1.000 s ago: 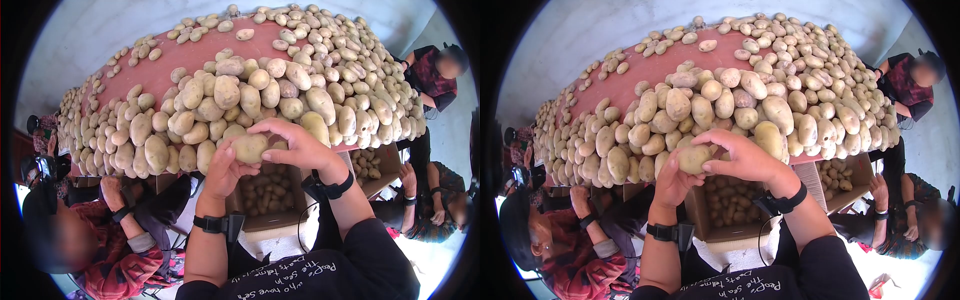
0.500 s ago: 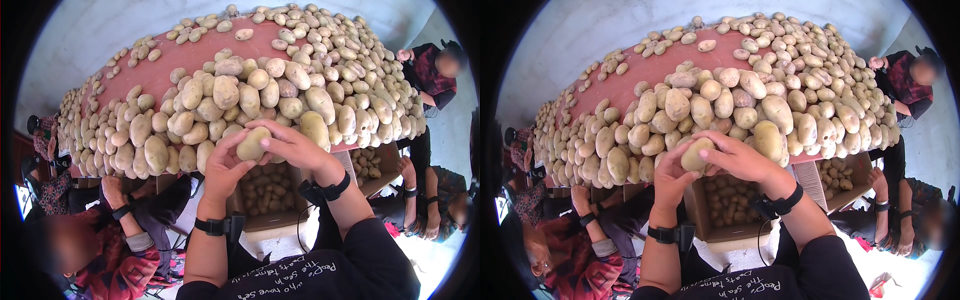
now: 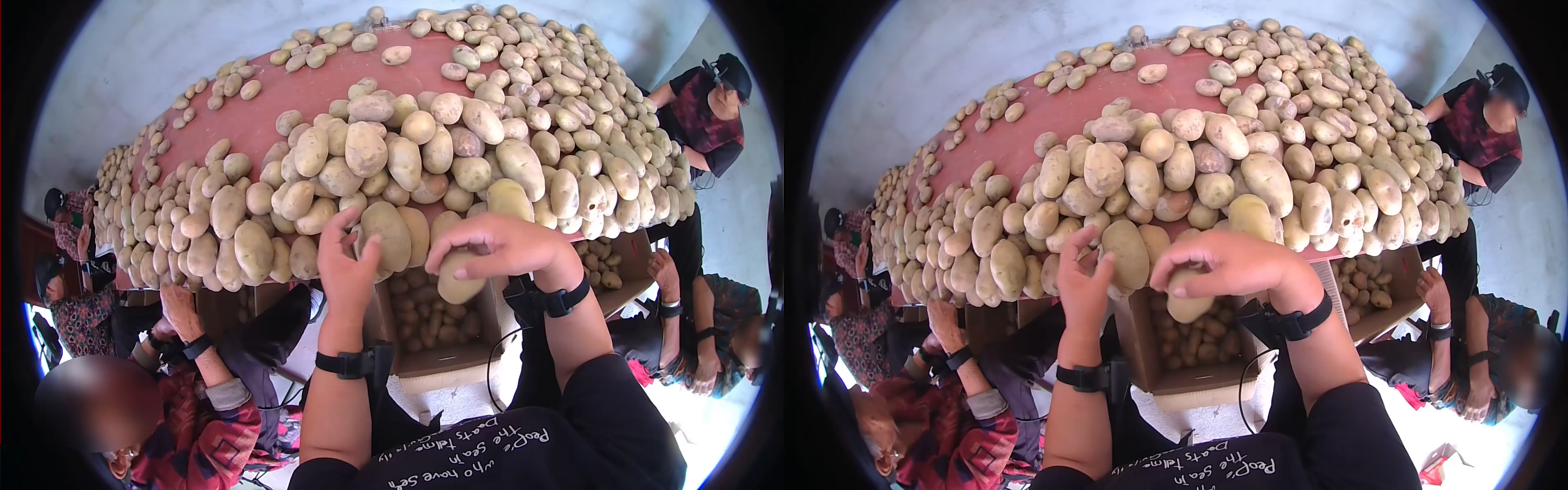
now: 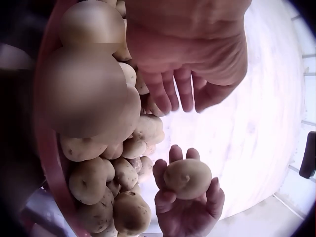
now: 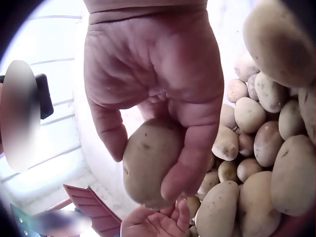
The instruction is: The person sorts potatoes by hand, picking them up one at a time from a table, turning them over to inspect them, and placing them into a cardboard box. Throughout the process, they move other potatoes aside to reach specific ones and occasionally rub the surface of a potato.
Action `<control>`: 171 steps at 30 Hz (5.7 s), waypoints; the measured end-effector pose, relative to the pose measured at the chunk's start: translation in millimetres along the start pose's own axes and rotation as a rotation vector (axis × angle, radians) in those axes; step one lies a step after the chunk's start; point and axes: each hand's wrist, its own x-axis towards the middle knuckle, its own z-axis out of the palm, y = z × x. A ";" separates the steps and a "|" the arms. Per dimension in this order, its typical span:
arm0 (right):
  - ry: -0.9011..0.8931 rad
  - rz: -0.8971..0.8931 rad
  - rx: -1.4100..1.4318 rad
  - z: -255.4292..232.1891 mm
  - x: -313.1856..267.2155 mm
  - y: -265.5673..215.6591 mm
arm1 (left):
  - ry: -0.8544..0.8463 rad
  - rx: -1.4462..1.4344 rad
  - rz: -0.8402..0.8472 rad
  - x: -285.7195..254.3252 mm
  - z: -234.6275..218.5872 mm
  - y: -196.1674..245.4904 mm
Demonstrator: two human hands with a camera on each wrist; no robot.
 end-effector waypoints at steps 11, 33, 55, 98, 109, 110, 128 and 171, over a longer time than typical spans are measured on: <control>0.121 0.137 0.149 6.5 6.0 8.7 | -0.108 0.706 0.235 -8.8 26.9 18.1; 0.264 0.256 0.588 24.5 23.3 19.0 | -0.042 -0.492 -0.058 -9.0 15.4 7.2; 0.378 -0.058 0.361 15.3 20.7 8.2 | -0.482 -0.976 -0.366 -2.1 -1.1 15.5; 0.009 0.050 0.328 7.3 11.1 0.5 | -0.233 0.934 0.116 -5.8 -15.1 28.2; 0.061 0.076 0.320 11.0 14.8 7.7 | -0.394 1.021 0.036 -7.8 -8.4 28.2; 0.062 0.075 0.312 10.9 14.6 9.0 | -0.431 0.998 0.042 -8.1 -11.8 31.4; 0.152 0.108 -0.010 17.4 21.6 30.5 | -0.265 0.917 0.179 -6.3 -15.6 20.8; 0.350 -0.049 0.267 22.7 24.7 7.4 | -0.510 -0.651 -0.195 -0.2 -21.1 24.3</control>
